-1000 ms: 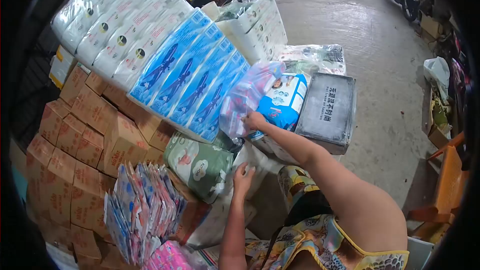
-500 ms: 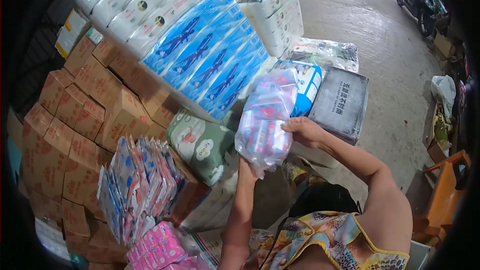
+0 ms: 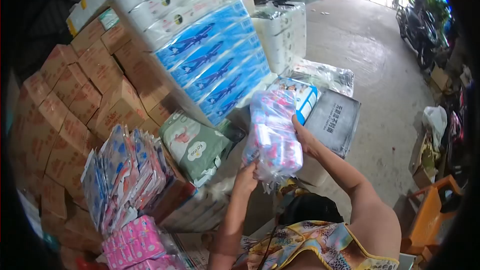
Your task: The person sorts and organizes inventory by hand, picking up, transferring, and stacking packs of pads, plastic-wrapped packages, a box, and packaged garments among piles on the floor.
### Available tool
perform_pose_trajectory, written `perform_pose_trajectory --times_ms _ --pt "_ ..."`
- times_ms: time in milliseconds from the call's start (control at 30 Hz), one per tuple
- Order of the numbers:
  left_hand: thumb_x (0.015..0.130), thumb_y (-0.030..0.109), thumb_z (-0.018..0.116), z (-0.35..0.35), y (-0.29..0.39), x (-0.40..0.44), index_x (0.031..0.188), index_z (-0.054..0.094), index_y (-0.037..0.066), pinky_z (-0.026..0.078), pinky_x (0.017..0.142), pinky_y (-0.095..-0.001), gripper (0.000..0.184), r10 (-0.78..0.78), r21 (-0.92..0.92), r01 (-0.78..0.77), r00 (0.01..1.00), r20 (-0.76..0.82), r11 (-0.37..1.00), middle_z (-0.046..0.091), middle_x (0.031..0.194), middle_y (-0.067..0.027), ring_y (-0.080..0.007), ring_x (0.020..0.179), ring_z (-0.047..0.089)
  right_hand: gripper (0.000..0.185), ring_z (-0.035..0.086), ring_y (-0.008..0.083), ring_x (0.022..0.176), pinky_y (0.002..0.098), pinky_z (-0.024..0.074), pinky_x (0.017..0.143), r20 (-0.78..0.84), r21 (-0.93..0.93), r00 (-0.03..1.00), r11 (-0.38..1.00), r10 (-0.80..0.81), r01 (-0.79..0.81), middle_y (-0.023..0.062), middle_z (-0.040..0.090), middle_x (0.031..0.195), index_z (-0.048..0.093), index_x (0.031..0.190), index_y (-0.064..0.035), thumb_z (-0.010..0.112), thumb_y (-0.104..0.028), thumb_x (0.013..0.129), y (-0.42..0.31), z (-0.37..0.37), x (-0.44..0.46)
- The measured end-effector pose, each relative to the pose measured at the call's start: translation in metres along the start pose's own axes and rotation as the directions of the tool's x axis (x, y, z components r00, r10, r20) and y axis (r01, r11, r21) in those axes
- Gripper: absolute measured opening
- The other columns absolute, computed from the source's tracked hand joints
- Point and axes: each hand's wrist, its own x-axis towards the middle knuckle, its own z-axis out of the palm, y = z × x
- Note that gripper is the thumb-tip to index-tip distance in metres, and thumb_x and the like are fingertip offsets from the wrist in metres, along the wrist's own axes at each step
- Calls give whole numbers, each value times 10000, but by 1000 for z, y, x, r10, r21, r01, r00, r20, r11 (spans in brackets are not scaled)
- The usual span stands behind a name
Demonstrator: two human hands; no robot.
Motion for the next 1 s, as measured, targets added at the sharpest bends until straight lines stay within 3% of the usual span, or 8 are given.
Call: perform_pose_trajectory --times_ms 67,300,367,533,667,767,867,1000 --pt "768 20 517 8 -5 -10 1010 507 97 419 523 -232 254 57 -6 -57 998 -2 998 536 761 9 -96 613 503 507 501 232 973 343 392 854 79 1 996 999 47 -47 141 493 1093 411 1141 -12 419 -410 827 -1 5 -1" --pt "723 47 582 8 4 -61 1023 489 65 405 523 -212 315 143 194 -146 989 34 970 536 791 8 -78 654 494 338 558 257 850 380 454 785 7 88 999 995 53 -54 154 549 973 466 1040 7 536 -163 756 5 39 -9" --pt "739 42 562 -4 1 -75 1072 469 76 414 647 -220 348 269 208 -288 956 115 935 540 866 4 -83 741 501 325 559 253 845 385 454 784 52 78 993 991 104 -108 142 558 959 477 1025 -2 549 -153 746 2 53 -8" --pt "763 54 536 -25 6 -135 1166 366 41 427 602 -228 438 463 267 -455 886 37 850 536 887 -11 -82 692 503 351 541 236 883 377 447 793 201 -130 976 990 81 -56 117 546 987 482 1051 -39 571 -162 735 11 120 -22" --pt "764 16 511 -40 -1 -178 1257 229 35 402 738 -241 568 709 303 -694 701 78 653 402 1136 -54 -95 953 418 526 505 213 935 366 454 765 277 -406 958 894 -79 191 74 493 1051 361 1198 -81 582 -146 725 35 197 -39" --pt "799 52 485 -59 -12 -210 1249 252 41 359 832 -284 506 856 419 -784 517 30 459 371 1169 -82 -134 1018 406 710 493 139 836 256 409 735 554 -478 828 779 -92 406 77 480 1052 236 1266 -21 572 -36 641 66 250 -51" --pt "732 -40 482 -72 -12 -248 1251 238 63 386 757 -264 584 985 863 -502 170 43 49 393 1135 -79 -136 947 431 699 497 149 883 271 408 764 733 -482 669 789 125 381 90 458 1102 259 1249 -1 581 -35 630 111 314 -77" --pt "719 -64 471 -110 -31 -293 1202 289 61 411 735 -283 531 965 883 -429 246 -89 191 433 1053 -63 -144 905 452 706 464 205 1007 311 395 844 837 -517 374 802 400 299 117 426 1154 253 1249 -4 593 -46 631 180 398 -100"
